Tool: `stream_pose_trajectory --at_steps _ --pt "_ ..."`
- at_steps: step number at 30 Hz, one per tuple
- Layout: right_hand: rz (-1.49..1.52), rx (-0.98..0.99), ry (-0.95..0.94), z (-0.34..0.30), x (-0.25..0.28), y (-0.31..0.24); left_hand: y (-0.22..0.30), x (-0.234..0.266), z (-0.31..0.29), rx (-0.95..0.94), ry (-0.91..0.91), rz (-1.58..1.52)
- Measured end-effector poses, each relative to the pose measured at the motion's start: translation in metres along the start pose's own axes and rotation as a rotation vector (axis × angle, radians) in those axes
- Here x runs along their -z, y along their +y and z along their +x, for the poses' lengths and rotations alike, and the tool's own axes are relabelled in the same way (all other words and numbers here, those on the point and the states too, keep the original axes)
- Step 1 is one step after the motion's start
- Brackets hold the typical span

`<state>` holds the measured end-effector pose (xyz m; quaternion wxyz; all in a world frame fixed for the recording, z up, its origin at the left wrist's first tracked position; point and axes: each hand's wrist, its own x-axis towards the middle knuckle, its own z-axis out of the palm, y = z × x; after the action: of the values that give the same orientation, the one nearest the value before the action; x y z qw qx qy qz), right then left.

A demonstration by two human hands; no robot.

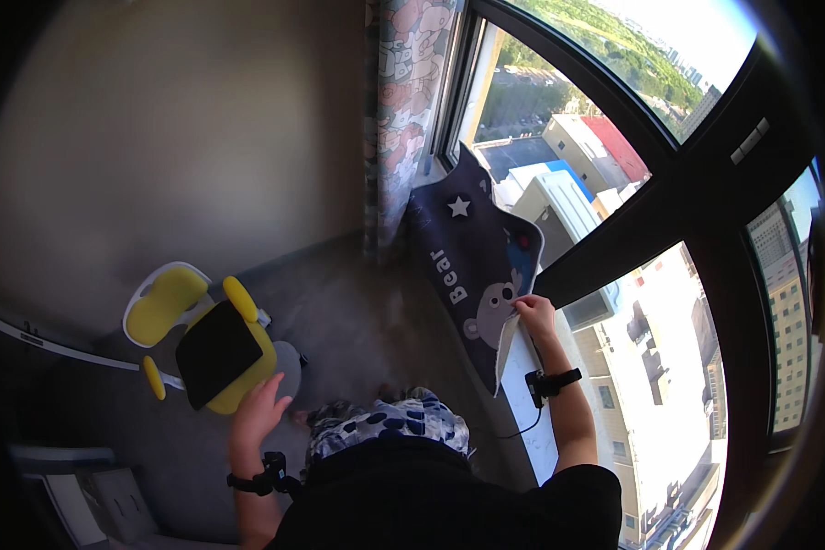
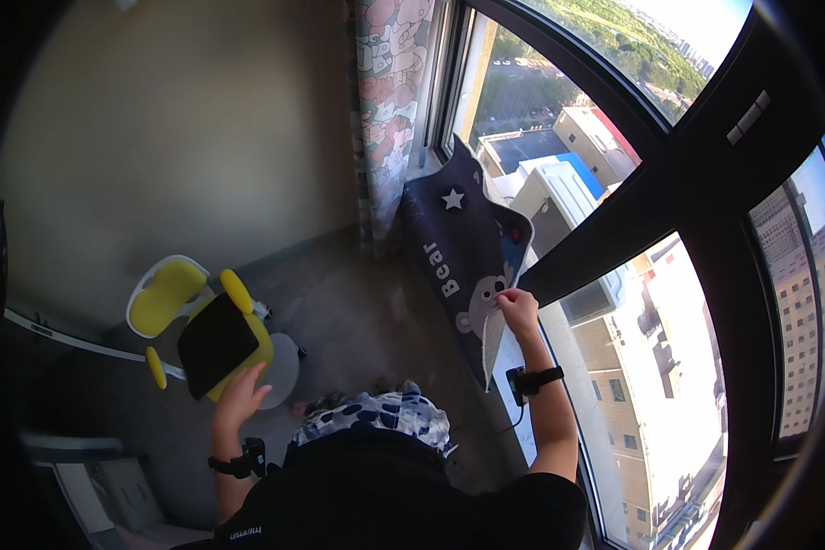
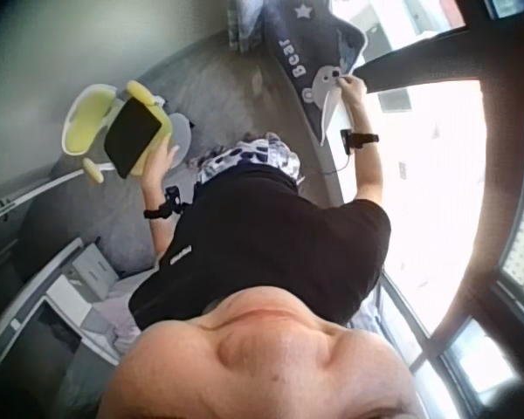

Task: The person folds a patterned blanket on a bed, smooths it, and then picks up two dark mats from a windowsill, folding and placing them on a yellow chair before handling a small white cloth.

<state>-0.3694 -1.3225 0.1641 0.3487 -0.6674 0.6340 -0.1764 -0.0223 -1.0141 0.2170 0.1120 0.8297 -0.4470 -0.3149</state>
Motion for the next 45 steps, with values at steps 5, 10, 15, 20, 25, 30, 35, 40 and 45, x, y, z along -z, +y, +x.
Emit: stream_pose_trajectory --at_steps 5,10,15,20,25,30,35,40,45 --pt "0.783 0.138 -0.108 -0.008 -0.024 -0.099 0.071 0.021 0.039 -0.592 0.118 0.004" --pt "0.942 0.29 -0.212 -0.042 -0.053 -0.171 0.152 0.038 0.055 -0.774 0.476 -0.126" --pt "0.982 0.393 -0.435 -0.081 -0.064 -0.21 0.162 0.042 0.071 -0.79 0.68 -0.173" --pt "0.691 0.47 -0.487 -0.053 -0.068 -0.189 0.148 0.059 0.068 -0.66 0.744 -0.259" --pt "0.605 -0.122 -0.416 0.007 -0.048 -0.148 0.196 0.154 0.046 -0.564 0.762 -0.268" --pt "0.754 -0.611 -0.343 0.065 0.039 -0.221 0.29 0.369 0.045 -0.642 0.937 -0.169" --pt "0.778 -0.982 -0.559 0.062 0.011 -0.187 0.299 0.426 0.047 -0.617 0.978 -0.203" --pt "0.566 -1.146 -0.753 0.049 0.01 -0.184 0.291 0.44 0.046 -0.591 1.042 -0.217" --pt "0.249 -1.053 -0.845 0.046 0.01 -0.146 0.275 0.463 0.007 -0.612 1.083 -0.382"
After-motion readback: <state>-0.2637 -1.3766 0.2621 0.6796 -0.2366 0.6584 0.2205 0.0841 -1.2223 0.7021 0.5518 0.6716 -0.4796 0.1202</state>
